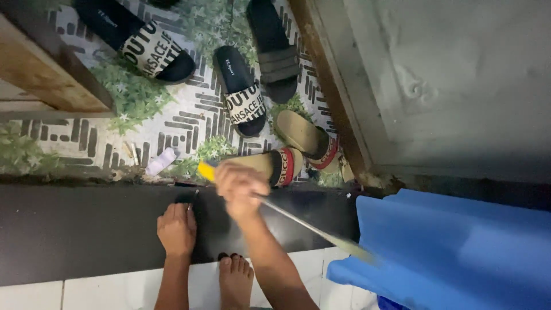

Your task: Repairing and adjusting a sewing machine using a screwdriver to remove parts and inspect internal components

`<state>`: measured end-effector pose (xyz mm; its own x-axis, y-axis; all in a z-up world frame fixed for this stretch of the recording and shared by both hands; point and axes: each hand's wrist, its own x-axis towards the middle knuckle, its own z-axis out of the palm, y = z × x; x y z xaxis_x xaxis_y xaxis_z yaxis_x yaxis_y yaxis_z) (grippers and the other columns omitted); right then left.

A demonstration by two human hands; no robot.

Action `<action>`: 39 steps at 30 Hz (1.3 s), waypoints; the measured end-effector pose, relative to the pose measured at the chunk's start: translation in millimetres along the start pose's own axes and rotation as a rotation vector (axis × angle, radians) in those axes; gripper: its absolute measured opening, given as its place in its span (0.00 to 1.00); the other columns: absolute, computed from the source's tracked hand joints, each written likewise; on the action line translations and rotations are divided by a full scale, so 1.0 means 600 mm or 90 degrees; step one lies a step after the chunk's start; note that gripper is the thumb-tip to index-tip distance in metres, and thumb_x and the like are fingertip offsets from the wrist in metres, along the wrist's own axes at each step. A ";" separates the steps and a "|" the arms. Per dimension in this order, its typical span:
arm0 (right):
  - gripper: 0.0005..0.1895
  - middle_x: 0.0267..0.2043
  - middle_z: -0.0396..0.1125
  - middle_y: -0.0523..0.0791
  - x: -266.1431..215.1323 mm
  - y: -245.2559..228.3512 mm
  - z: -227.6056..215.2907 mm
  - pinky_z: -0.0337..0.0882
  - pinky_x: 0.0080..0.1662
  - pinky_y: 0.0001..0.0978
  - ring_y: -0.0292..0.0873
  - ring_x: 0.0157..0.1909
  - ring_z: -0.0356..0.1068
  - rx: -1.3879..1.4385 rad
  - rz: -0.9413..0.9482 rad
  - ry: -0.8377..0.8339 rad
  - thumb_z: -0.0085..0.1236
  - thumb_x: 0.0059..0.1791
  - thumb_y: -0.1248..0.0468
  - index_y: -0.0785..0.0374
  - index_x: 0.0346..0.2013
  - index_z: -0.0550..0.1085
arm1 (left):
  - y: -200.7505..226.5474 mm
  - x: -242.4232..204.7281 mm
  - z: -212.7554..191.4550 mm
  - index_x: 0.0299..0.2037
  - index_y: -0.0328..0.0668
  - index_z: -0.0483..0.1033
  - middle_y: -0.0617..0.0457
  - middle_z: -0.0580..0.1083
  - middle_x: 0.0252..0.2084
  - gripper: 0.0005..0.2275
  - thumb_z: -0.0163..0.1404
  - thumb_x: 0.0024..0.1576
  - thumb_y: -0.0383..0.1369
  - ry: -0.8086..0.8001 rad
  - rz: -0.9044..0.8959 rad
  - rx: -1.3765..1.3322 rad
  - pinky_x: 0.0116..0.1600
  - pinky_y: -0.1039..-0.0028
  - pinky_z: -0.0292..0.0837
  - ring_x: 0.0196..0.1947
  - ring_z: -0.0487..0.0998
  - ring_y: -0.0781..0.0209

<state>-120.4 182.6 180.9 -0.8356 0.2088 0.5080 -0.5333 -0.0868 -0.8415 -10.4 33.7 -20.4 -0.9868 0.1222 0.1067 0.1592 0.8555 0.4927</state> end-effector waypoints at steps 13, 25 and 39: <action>0.30 0.14 0.55 0.41 0.018 -0.054 0.041 0.62 0.29 0.37 0.41 0.16 0.55 0.007 -0.091 0.025 0.45 0.59 0.49 0.58 0.16 0.59 | 0.013 -0.013 -0.018 0.33 0.51 0.70 0.54 0.67 0.30 0.06 0.50 0.63 0.34 0.003 -0.010 0.031 0.38 0.61 0.63 0.30 0.71 0.48; 0.32 0.18 0.57 0.44 -0.074 0.012 0.010 0.60 0.31 0.37 0.43 0.22 0.58 -0.095 0.117 0.007 0.41 0.60 0.47 0.60 0.16 0.60 | 0.001 -0.008 0.002 0.29 0.49 0.63 0.54 0.67 0.29 0.11 0.49 0.64 0.35 -0.020 -0.017 0.028 0.39 0.62 0.63 0.30 0.71 0.50; 0.23 0.16 0.54 0.42 -0.106 -0.027 -0.042 0.59 0.32 0.36 0.39 0.20 0.55 -0.023 0.150 0.149 0.42 0.60 0.58 0.58 0.20 0.60 | 0.061 0.086 -0.139 0.33 0.44 0.83 0.61 0.71 0.22 0.08 0.59 0.58 0.38 -0.100 -0.312 -0.453 0.35 0.74 0.62 0.27 0.65 0.74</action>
<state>-55.4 195.4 157.7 -0.8804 0.4056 0.2455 -0.3198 -0.1257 -0.9391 -52.9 29.5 75.1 -0.9337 -0.0636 -0.3523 -0.3534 0.3200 0.8790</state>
